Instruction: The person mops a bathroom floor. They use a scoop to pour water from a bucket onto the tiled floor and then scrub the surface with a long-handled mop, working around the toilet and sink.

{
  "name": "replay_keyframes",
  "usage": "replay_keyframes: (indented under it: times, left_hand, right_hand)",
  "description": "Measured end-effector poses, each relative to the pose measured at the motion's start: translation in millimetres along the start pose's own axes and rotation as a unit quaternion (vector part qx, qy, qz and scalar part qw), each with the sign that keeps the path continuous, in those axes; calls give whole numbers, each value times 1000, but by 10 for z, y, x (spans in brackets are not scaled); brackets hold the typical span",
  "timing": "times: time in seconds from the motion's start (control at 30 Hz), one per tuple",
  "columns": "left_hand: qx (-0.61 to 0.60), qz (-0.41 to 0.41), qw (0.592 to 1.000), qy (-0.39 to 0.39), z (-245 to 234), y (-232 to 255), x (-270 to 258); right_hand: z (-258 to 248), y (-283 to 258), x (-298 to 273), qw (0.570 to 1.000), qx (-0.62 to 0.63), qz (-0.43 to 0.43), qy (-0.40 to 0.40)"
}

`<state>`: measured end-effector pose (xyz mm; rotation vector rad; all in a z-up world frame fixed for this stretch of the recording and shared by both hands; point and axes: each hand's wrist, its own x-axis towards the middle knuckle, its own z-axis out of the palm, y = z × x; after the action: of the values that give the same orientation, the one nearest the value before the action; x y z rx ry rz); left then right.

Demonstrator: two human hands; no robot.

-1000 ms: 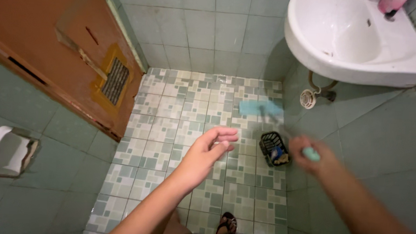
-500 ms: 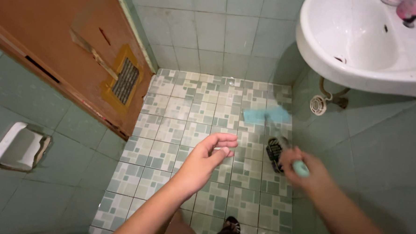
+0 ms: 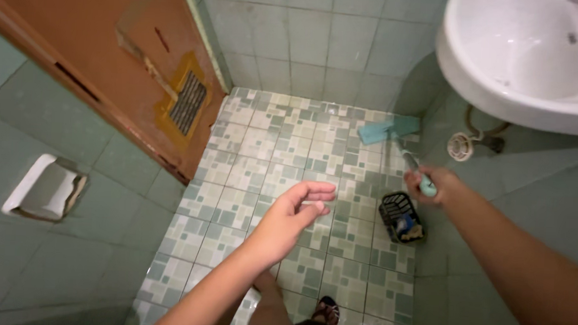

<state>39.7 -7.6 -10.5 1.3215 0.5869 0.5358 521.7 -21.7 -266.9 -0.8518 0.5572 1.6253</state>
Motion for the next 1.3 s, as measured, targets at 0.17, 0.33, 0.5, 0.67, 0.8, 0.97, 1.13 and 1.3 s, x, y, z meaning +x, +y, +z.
replay_keyframes:
  times: [0.17,0.33,0.5,0.67,0.8,0.97,1.13,1.3]
  left_hand:
    - [6,-4,1000,28,-230,-93,-117]
    - [-21,-24,999,44,-415,-80,-75]
    - [0,-21,999,30,-689,69,177]
    - [4,-9,1000,23,-1013,289,536]
    - [20,16,999,19,-1399,456,718]
    - [13,-23,999,44,-1883,594,825]
    - [22,-12,999,46,-2232,618,968]
    - [17,18,997,71,-2465,623,963]
  right_hand:
    - [-202,658,283,952,-268,-105,103]
    - [141,1866,-970,952,-254,-104,139]
    - [575,1869,-1265,982,-86,-35,164]
    - [969,1258,-42,980,-148,-50,122]
    - [1343,1157,678,984,-113,-19,140]
    - [1789,1787,735,958,-228,-59,163]
    - [2543,2505,355,895,-387,-97,202]
    - [3033,3229,512,880,-447,-85,137]
